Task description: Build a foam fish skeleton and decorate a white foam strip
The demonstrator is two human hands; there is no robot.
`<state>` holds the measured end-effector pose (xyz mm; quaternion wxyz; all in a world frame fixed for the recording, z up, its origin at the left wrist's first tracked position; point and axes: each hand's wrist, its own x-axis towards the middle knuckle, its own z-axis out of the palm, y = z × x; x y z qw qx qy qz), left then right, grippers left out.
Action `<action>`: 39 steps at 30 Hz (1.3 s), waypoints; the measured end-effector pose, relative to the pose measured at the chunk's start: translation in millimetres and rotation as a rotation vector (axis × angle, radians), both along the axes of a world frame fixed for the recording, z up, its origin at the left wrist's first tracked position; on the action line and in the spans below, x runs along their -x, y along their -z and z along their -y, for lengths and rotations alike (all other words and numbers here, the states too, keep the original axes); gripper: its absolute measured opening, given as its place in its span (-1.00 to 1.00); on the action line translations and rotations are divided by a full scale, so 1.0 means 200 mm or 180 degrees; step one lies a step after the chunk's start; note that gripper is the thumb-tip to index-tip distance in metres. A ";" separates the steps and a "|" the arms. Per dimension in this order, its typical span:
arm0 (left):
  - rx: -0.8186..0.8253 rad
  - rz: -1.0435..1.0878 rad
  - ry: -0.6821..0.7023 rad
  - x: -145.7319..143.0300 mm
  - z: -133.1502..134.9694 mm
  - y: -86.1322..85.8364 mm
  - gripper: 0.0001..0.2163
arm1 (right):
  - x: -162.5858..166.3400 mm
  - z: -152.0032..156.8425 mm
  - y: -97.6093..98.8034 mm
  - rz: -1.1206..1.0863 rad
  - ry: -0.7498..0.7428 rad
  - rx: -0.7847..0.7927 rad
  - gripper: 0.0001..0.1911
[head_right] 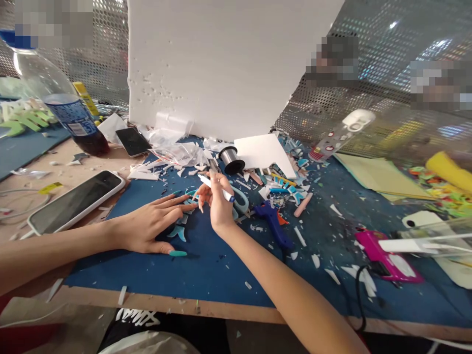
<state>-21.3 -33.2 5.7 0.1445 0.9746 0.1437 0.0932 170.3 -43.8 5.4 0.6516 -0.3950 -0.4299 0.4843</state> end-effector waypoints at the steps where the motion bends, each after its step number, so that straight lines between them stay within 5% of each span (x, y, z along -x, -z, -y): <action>1: 0.0011 0.0002 -0.0003 0.00 0.00 0.00 -0.45 | -0.01 0.00 0.00 0.0155 0.0060 -0.0063 -0.70; 20: 0.0223 0.0225 -0.0002 0.01 0.00 0.04 -0.53 | -0.07 -0.04 0.05 0.1887 -0.0305 -0.0538 -0.78; 26: 0.0154 0.0401 -0.0035 0.02 -0.01 0.04 -0.57 | -0.06 -0.02 0.04 0.1283 -0.0081 -0.0551 -0.83; 31: -0.0097 0.0878 -0.0571 0.01 0.00 0.02 -0.87 | -0.06 0.03 -0.03 0.0703 0.0292 -0.0555 -0.81; 39: -0.0262 0.0931 -0.0895 0.00 -0.02 0.03 -0.83 | -0.04 0.11 -0.07 0.0534 -0.0350 -0.0391 -0.74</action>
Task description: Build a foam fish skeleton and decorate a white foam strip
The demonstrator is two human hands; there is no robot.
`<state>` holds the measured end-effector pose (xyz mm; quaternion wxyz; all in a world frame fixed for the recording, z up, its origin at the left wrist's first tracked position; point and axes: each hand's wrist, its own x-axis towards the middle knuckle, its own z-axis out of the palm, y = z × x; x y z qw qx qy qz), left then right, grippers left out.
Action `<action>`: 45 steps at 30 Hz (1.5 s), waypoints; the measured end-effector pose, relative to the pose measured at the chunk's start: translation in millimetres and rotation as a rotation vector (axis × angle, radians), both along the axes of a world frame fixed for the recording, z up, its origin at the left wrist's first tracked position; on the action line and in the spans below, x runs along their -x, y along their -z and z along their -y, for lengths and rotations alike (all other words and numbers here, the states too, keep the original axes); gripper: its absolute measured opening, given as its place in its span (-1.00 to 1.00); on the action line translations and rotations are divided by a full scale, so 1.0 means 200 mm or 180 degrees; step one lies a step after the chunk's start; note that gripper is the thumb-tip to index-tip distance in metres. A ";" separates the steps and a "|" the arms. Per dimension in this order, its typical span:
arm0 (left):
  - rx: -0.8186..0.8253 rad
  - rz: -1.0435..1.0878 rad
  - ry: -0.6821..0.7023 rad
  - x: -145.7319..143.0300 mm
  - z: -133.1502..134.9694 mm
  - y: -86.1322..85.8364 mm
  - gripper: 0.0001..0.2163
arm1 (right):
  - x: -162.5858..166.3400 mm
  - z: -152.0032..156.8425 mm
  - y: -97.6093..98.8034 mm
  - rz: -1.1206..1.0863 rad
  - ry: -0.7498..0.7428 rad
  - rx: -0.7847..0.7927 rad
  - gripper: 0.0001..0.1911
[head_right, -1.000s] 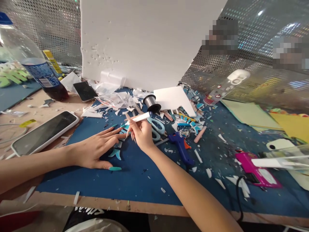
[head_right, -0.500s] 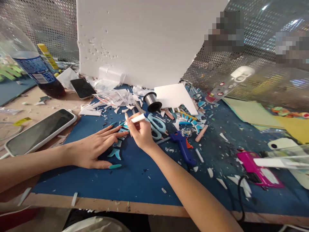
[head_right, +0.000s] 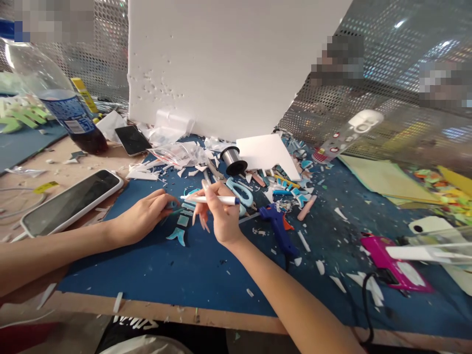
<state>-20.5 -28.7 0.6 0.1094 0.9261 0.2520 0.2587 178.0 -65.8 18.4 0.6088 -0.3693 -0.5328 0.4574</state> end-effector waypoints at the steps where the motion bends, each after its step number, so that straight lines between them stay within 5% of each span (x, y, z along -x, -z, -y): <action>1: -0.0013 0.0017 0.0005 0.00 0.00 0.00 -0.82 | 0.00 0.00 0.00 0.0032 0.0006 0.0027 -0.75; 18: -0.0117 0.0277 0.0033 0.03 0.00 -0.01 -0.68 | -0.04 -0.02 -0.05 0.0633 -0.0367 0.0363 -0.79; 22: -0.0259 0.0314 -0.0043 0.03 0.00 -0.01 -0.68 | -0.07 -0.04 -0.05 0.1426 -0.0007 -0.0217 -0.81; 26: -0.0468 0.0201 0.0140 0.03 0.02 -0.04 -0.69 | -0.07 -0.02 -0.04 0.2564 -0.0215 -0.0969 -0.66; 32: -0.0583 0.0317 0.0250 0.03 0.04 -0.04 -0.70 | -0.01 0.05 -0.01 0.2789 -0.0020 -0.0935 -0.57; 42: 0.0005 0.0469 0.0345 0.03 0.03 -0.04 -0.76 | -0.01 0.05 -0.07 0.3267 0.0277 -0.1279 -0.59; 45: 0.0371 0.0605 -0.0072 0.02 0.02 -0.02 -0.77 | -0.08 -0.01 -0.11 0.3410 0.0398 -0.1161 -0.58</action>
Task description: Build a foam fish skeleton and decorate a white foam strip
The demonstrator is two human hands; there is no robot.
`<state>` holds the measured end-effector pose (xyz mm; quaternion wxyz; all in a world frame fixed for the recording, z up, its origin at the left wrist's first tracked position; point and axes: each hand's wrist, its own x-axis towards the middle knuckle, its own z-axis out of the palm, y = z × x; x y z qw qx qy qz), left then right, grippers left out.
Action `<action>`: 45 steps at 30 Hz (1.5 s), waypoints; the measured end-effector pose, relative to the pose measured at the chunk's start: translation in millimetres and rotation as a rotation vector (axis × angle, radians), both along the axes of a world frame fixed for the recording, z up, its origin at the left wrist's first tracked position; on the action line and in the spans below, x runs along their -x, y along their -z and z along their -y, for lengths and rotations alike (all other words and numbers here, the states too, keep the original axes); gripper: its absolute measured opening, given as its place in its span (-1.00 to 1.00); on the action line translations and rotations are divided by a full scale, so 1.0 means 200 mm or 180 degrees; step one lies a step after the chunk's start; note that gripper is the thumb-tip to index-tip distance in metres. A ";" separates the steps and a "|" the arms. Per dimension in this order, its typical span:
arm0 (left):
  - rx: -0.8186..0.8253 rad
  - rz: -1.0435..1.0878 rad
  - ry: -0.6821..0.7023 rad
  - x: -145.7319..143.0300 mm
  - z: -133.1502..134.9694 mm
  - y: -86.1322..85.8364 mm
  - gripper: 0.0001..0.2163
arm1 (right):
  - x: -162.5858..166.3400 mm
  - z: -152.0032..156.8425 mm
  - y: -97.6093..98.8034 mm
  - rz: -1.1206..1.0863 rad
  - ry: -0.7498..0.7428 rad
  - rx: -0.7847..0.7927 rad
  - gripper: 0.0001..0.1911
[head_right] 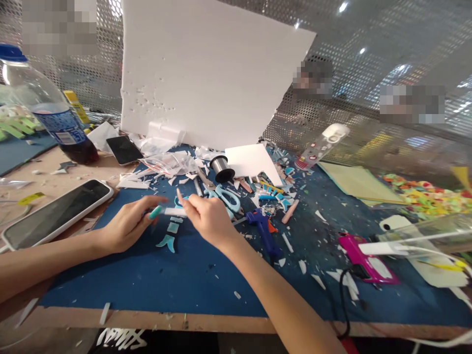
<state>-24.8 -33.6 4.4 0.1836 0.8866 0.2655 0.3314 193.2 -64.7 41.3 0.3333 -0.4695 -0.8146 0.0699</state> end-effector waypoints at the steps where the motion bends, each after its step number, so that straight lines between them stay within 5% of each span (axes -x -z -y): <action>1: 0.0069 0.0079 -0.0228 0.00 0.00 0.01 -0.72 | -0.03 -0.03 -0.01 0.0039 0.0236 -0.0107 -0.57; 5: -0.0204 0.0057 -0.0959 -0.02 -0.01 0.05 -0.67 | -0.18 -0.13 -0.01 0.0711 0.1632 -0.0480 -0.60; 11: -0.0700 -0.0502 -0.0484 -0.03 0.00 0.05 -0.80 | -0.28 -0.18 0.02 0.1672 0.2477 -0.0352 -0.71; 15: -0.0593 -0.0669 -0.0136 -0.02 0.01 0.01 -0.68 | -0.20 -0.17 0.05 0.1417 0.1796 -0.0767 -0.78; 19: -0.0573 -0.0654 0.0035 -0.02 0.01 0.00 -0.67 | -0.08 -0.20 0.13 0.1340 0.0892 -0.0432 -0.81; 25: -0.0659 -0.0578 0.0078 -0.02 0.02 0.00 -0.72 | -0.04 -0.26 0.17 0.1754 0.1236 -0.0002 -0.81; 36: -0.0689 -0.0445 0.0196 -0.02 0.02 0.00 -0.77 | 0.02 -0.22 0.16 0.2154 0.1514 -0.0008 -0.78; 42: -0.0186 -0.0178 -0.0167 -0.02 0.00 0.00 -0.84 | 0.02 -0.18 0.12 0.0734 0.1751 -0.0053 -0.84; 45: 0.0571 0.0288 -0.0373 -0.02 0.00 0.01 -0.77 | 0.07 -0.10 0.12 -0.0009 0.1078 -0.0173 -0.86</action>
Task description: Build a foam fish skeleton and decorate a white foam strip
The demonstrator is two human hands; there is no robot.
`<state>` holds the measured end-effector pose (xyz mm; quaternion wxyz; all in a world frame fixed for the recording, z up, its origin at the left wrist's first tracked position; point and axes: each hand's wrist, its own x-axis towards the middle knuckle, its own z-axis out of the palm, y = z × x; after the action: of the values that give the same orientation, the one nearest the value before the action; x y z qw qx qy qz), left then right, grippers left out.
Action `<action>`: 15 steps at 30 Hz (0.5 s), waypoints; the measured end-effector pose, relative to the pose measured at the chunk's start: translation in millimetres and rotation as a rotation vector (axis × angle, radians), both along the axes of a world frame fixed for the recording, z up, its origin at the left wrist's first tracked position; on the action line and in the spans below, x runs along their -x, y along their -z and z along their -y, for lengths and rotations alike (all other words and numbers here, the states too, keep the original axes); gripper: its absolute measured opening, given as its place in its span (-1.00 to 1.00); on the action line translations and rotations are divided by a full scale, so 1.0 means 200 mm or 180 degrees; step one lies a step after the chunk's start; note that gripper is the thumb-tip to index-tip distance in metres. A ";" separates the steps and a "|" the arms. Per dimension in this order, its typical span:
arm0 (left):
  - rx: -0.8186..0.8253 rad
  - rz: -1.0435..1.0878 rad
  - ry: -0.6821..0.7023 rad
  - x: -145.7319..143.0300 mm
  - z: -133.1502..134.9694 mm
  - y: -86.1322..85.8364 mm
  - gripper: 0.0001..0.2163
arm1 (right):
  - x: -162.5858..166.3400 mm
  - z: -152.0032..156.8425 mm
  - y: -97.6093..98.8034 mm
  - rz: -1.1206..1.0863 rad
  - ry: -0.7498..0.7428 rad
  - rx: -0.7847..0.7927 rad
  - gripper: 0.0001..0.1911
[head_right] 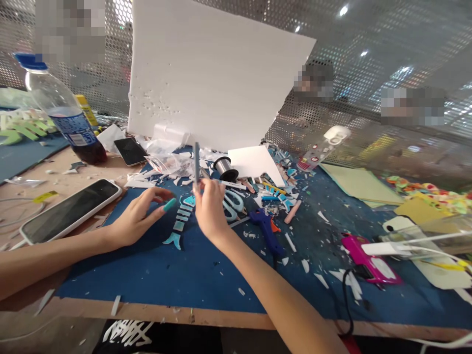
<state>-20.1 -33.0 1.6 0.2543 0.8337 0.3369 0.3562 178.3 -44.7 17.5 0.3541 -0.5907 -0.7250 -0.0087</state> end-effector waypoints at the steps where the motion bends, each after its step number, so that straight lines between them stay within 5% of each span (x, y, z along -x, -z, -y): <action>1: 0.0234 0.0219 0.0060 -0.01 0.00 0.00 -0.73 | 0.02 0.03 0.00 -0.0032 -0.0350 0.0002 -0.86; 5: 0.0525 0.0674 0.0308 -0.03 0.02 0.02 -0.72 | 0.10 0.12 -0.01 0.0160 -0.1077 0.0125 -0.82; 9: 0.0315 0.0887 -0.0103 -0.02 0.02 0.02 -0.79 | 0.10 0.14 -0.04 -0.0076 -0.1298 0.0069 -0.82; 12: -0.0206 0.0843 -0.0355 0.00 0.02 0.01 -0.80 | 0.09 0.14 -0.05 -0.0442 -0.1258 0.0083 -0.58; 15: -0.1030 -0.0076 0.0045 0.00 0.02 0.00 -0.76 | 0.11 0.15 -0.04 -0.0440 -0.1285 0.0208 -0.55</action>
<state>-20.7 -37.3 1.1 0.1151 0.8703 0.2722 0.3941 156.9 -73.9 25.5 0.3781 -0.4439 -0.8025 0.1265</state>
